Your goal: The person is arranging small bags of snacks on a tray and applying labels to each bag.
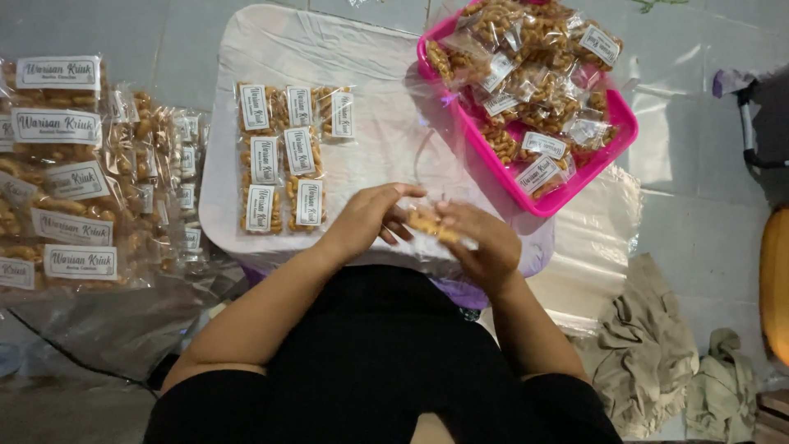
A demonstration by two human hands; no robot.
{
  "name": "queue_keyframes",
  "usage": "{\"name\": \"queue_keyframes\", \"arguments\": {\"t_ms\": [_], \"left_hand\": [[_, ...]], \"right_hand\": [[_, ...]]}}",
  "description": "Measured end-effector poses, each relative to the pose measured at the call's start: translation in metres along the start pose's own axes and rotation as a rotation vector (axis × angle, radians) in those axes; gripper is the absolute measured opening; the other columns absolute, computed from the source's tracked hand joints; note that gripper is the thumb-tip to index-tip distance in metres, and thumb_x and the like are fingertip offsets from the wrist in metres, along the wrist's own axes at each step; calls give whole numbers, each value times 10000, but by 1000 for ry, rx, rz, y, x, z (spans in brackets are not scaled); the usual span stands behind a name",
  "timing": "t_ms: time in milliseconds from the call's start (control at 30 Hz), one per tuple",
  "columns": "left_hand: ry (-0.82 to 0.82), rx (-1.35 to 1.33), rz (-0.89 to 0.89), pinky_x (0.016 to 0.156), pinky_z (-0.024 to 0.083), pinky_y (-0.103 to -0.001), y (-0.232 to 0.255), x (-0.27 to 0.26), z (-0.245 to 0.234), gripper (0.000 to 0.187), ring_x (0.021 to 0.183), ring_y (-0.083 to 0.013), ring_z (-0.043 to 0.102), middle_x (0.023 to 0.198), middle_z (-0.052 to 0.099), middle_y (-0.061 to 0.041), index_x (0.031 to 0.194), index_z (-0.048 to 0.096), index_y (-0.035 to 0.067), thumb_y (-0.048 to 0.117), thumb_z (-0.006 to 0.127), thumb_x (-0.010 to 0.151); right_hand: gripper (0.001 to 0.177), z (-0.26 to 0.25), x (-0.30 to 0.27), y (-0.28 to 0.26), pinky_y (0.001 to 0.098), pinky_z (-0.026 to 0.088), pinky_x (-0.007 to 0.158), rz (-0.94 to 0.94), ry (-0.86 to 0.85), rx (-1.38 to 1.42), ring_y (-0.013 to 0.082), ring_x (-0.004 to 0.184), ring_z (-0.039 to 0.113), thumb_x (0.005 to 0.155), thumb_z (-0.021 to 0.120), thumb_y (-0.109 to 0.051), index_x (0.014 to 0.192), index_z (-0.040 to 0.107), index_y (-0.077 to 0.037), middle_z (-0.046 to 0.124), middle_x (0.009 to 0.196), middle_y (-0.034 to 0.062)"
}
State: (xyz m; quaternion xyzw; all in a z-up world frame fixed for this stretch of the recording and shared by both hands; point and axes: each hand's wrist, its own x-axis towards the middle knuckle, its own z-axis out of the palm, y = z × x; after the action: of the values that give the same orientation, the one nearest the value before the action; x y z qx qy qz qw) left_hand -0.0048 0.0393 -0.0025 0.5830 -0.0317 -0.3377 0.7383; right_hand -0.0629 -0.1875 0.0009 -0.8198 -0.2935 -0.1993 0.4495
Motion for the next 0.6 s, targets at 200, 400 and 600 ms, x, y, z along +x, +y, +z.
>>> {"name": "queue_keyframes", "arguments": {"t_ms": [200,400,600], "left_hand": [[111,96,265,752,649,-388,-29,4,-7,387,862,-257,766,912,764,-181,1080,768,25,354,572,1030],[133,-25,235,681,660,-328,-14,0,7,261,749,-179,736,830,749,-144,1107,744,-6,202,720,951],[171,81,289,651,633,-254,-10,-6,13,383,766,-115,673,873,713,-80,1107,723,-10,88,876,770]], "right_hand": [[187,28,-5,4,313,646,673,721,407,501,146,720,717,949,737,-64,1097,716,48,727,819,83],[117,32,20,-15,300,607,572,726,447,472,127,588,635,911,776,3,981,734,87,648,627,118],[120,33,16,-13,294,606,586,748,428,389,109,588,622,920,786,-27,975,743,71,668,632,111]]}}
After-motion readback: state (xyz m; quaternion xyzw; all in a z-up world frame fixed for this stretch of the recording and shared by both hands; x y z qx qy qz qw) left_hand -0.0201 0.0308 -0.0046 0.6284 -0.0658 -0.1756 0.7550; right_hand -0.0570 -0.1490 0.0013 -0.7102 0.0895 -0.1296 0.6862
